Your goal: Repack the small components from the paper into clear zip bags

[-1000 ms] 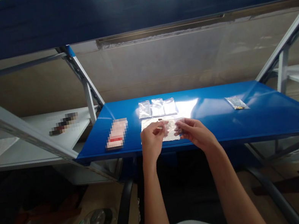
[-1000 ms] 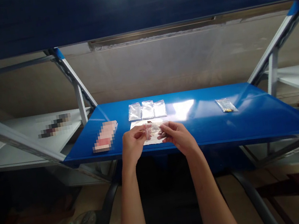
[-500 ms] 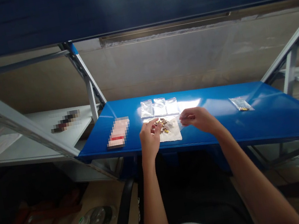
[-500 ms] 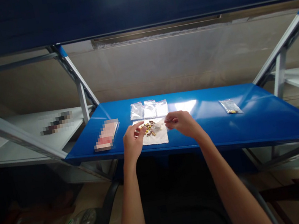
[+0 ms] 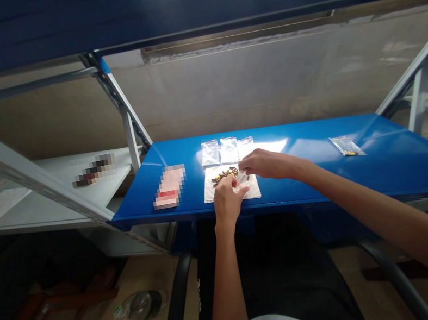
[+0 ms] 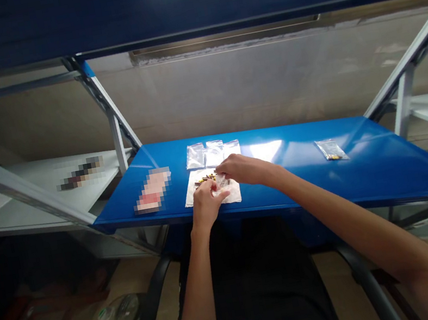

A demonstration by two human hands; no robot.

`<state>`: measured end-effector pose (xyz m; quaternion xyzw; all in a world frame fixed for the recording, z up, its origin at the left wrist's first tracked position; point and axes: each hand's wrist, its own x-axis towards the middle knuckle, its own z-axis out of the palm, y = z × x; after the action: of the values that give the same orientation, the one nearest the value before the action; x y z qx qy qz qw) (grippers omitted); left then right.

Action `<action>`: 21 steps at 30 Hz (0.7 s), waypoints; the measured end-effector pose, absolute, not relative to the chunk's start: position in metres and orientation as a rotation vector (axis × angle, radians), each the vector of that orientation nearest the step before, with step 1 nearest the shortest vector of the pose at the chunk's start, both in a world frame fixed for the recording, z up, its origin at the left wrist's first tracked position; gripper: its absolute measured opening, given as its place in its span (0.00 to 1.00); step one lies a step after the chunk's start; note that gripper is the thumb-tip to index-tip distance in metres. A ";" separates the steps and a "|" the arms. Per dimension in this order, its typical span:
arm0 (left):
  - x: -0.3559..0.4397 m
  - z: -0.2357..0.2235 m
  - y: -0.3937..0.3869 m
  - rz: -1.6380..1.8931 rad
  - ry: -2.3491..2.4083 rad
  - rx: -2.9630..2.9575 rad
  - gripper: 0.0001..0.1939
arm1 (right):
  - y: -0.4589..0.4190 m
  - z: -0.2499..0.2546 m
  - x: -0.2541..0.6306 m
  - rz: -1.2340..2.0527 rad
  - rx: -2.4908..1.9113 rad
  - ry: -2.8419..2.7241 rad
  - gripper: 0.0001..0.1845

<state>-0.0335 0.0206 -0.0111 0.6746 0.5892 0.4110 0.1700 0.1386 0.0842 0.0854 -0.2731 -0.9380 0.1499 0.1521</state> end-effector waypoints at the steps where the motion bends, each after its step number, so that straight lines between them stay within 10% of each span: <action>1: -0.033 -0.011 0.020 1.160 1.683 1.920 0.14 | 0.085 0.085 0.140 0.437 -0.776 -2.695 0.11; 21: -0.023 -0.011 0.017 1.072 1.803 1.971 0.12 | 0.086 0.081 0.156 0.407 -0.906 -2.587 0.12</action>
<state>-0.0229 0.0168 -0.0113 0.6789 0.6210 0.3691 0.1310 0.1555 0.0858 0.0807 -0.3212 -0.9176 0.1443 0.1844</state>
